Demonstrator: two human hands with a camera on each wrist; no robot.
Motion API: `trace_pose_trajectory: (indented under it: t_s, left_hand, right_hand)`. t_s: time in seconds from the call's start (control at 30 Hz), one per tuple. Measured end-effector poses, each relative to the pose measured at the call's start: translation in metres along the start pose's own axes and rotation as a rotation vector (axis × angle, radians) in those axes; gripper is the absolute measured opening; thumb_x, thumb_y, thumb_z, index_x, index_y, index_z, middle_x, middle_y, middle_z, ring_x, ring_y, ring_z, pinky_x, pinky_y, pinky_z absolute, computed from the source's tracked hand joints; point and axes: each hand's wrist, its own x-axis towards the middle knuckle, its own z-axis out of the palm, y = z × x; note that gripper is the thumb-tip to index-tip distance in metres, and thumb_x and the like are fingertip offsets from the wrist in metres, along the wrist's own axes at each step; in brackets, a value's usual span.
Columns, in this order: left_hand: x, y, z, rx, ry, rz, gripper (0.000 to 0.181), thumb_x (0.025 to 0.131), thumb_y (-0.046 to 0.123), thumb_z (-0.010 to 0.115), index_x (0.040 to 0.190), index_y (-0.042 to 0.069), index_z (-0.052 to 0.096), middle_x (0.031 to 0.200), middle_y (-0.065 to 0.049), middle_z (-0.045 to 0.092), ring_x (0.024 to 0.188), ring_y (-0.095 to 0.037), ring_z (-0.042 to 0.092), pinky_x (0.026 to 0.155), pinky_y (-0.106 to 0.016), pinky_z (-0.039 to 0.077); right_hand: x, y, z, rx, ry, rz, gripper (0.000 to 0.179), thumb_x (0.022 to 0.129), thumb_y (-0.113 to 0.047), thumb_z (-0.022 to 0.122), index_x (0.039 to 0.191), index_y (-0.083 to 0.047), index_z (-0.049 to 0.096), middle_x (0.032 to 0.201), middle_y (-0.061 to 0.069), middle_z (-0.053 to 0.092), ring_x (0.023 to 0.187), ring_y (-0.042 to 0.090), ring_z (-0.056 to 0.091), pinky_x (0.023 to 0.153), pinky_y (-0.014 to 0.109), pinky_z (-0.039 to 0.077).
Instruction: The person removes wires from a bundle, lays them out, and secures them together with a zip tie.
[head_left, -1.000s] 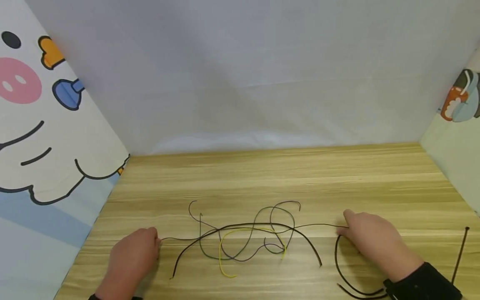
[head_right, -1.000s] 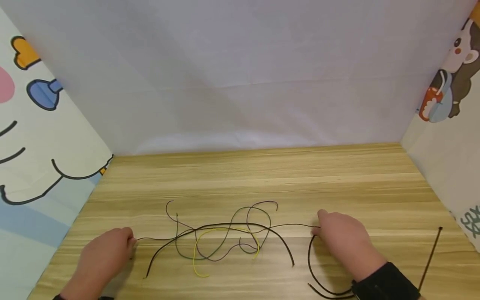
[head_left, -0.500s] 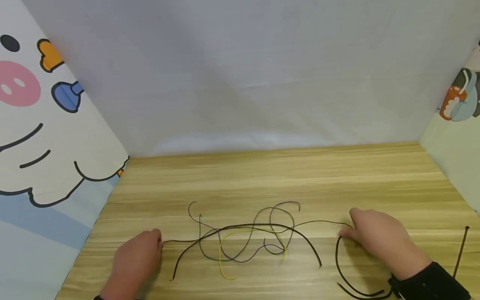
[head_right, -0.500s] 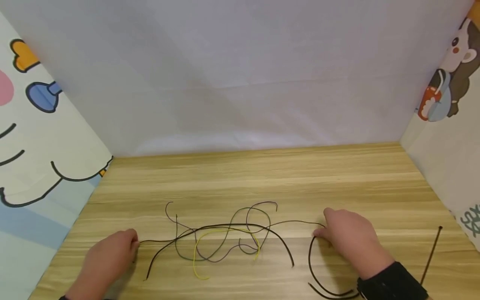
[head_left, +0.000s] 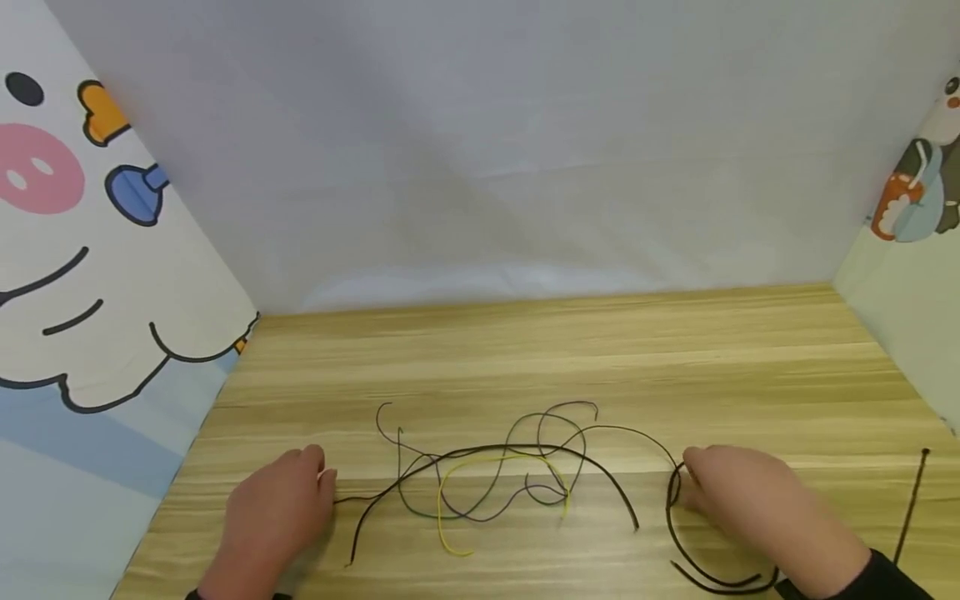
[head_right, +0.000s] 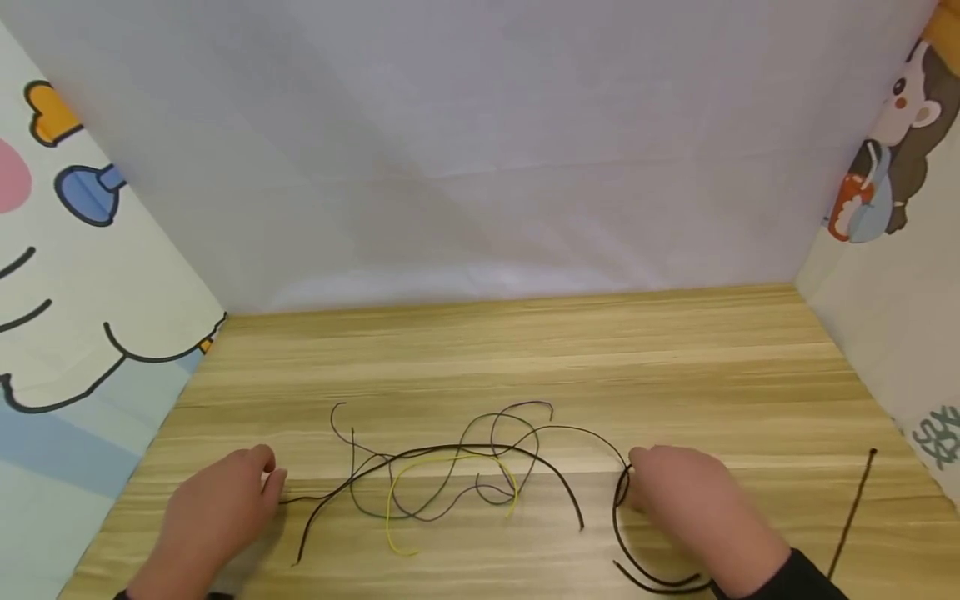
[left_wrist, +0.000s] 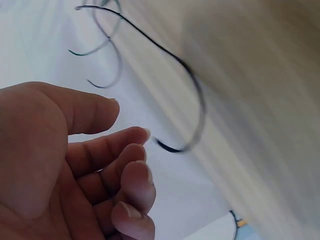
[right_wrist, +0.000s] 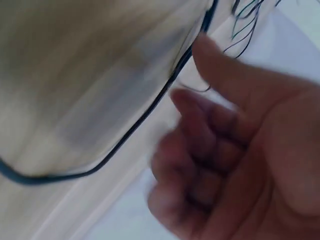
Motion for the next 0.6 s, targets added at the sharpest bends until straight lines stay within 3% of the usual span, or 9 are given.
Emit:
trace_pose_trajectory:
  t_s: [0.17, 0.33, 0.47, 0.6]
  left_hand:
    - [-0.002, 0.017, -0.009, 0.005, 0.097, 0.062, 0.016, 0.098, 0.023, 0.068, 0.096, 0.007, 0.065, 0.079, -0.002, 0.06, 0.058, -0.019, 0.055, 0.052, -0.042, 0.047]
    - [-0.005, 0.033, -0.015, 0.011, 0.203, 0.12, 0.015, 0.095, 0.021, 0.07, 0.092, 0.008, 0.065, 0.077, -0.002, 0.06, 0.059, -0.021, 0.057, 0.05, -0.042, 0.046]
    - [-0.005, 0.044, -0.015, 0.032, 0.181, 0.146, 0.014, 0.095, 0.021, 0.07, 0.091, 0.009, 0.065, 0.075, -0.001, 0.057, 0.058, -0.02, 0.055, 0.05, -0.04, 0.045]
    - [-0.013, 0.061, -0.013, 0.023, 0.17, 0.205, 0.015, 0.094, 0.018, 0.069, 0.083, 0.012, 0.06, 0.069, 0.002, 0.049, 0.056, -0.018, 0.051, 0.049, -0.038, 0.042]
  right_hand:
    - [-0.008, -0.011, 0.012, 0.094, -0.073, -0.103, 0.04, 0.089, -0.042, 0.08, 0.073, -0.022, 0.048, 0.063, -0.012, 0.042, 0.056, 0.006, 0.038, 0.055, 0.03, 0.037]
    - [-0.012, -0.013, 0.019, 0.08, -0.005, -0.22, 0.039, 0.084, -0.023, 0.079, 0.067, -0.023, 0.043, 0.059, -0.014, 0.036, 0.053, 0.004, 0.031, 0.051, 0.027, 0.031]
    - [-0.013, -0.015, 0.019, 0.061, -0.008, -0.159, 0.032, 0.078, -0.015, 0.076, 0.066, -0.02, 0.046, 0.06, -0.01, 0.04, 0.054, 0.009, 0.036, 0.051, 0.033, 0.038]
    - [-0.013, -0.017, 0.013, 0.083, -0.042, -0.035, 0.022, 0.077, -0.012, 0.075, 0.073, -0.013, 0.053, 0.065, -0.004, 0.048, 0.058, 0.015, 0.043, 0.055, 0.039, 0.044]
